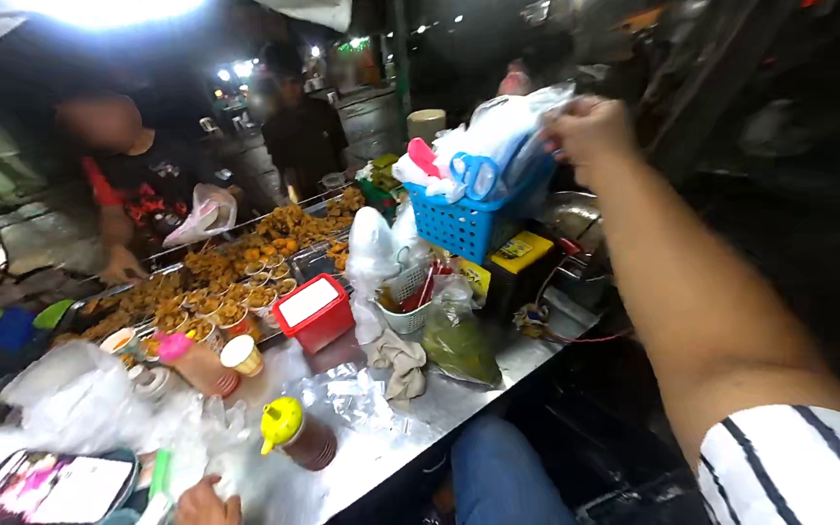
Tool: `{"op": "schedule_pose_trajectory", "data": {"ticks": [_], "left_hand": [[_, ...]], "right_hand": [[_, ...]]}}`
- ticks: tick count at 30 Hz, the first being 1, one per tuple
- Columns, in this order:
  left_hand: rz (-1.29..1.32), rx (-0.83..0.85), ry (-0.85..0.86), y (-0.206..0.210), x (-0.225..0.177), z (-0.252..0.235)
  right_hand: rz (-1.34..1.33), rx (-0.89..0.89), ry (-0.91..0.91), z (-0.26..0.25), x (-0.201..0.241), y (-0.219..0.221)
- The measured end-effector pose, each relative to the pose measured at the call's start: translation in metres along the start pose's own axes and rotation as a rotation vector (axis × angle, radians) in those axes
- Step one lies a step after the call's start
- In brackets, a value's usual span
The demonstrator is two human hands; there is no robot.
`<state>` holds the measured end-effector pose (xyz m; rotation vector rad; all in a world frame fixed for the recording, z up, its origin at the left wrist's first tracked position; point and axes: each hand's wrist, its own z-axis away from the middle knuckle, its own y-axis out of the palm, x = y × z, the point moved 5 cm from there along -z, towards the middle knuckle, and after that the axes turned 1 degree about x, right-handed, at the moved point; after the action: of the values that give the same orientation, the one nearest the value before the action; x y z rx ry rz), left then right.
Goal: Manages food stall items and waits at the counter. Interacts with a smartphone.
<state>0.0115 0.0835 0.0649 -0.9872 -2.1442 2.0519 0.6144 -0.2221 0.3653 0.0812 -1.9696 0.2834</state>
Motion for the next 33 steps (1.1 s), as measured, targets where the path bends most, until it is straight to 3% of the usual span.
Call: {"op": "schedule_pose_trajectory", "data": {"ticks": [5,11,15,17,21,26,33], "left_hand": [[0.042,-0.128,-0.049,-0.013,-0.015,-0.002],[-0.050,-0.014,-0.093,-0.014,-0.014,0.001],[-0.085,-0.292,0.019,-0.020,-0.011,0.004],[-0.110,-0.242,-0.078,-0.020,-0.007,0.002],[-0.007,0.128,-0.363,-0.009,0.010,-0.006],[0.175,-0.048,-0.377,-0.022,0.018,-0.008],[0.165,-0.181,-0.361,-0.035,0.010,-0.005]], "right_hand": [[-0.465,-0.150,0.133,0.000,0.008,0.004],[-0.164,-0.028,0.227,-0.005,-0.023,0.030],[-0.112,-0.023,0.251,-0.009,-0.023,0.034],[-0.149,-0.080,0.208,-0.009,-0.015,0.032],[-0.377,-0.242,0.094,-0.010,0.001,0.020],[-0.612,-0.197,-0.203,-0.025,0.007,-0.005],[-0.428,-0.083,-0.450,0.062,0.037,-0.003]]}}
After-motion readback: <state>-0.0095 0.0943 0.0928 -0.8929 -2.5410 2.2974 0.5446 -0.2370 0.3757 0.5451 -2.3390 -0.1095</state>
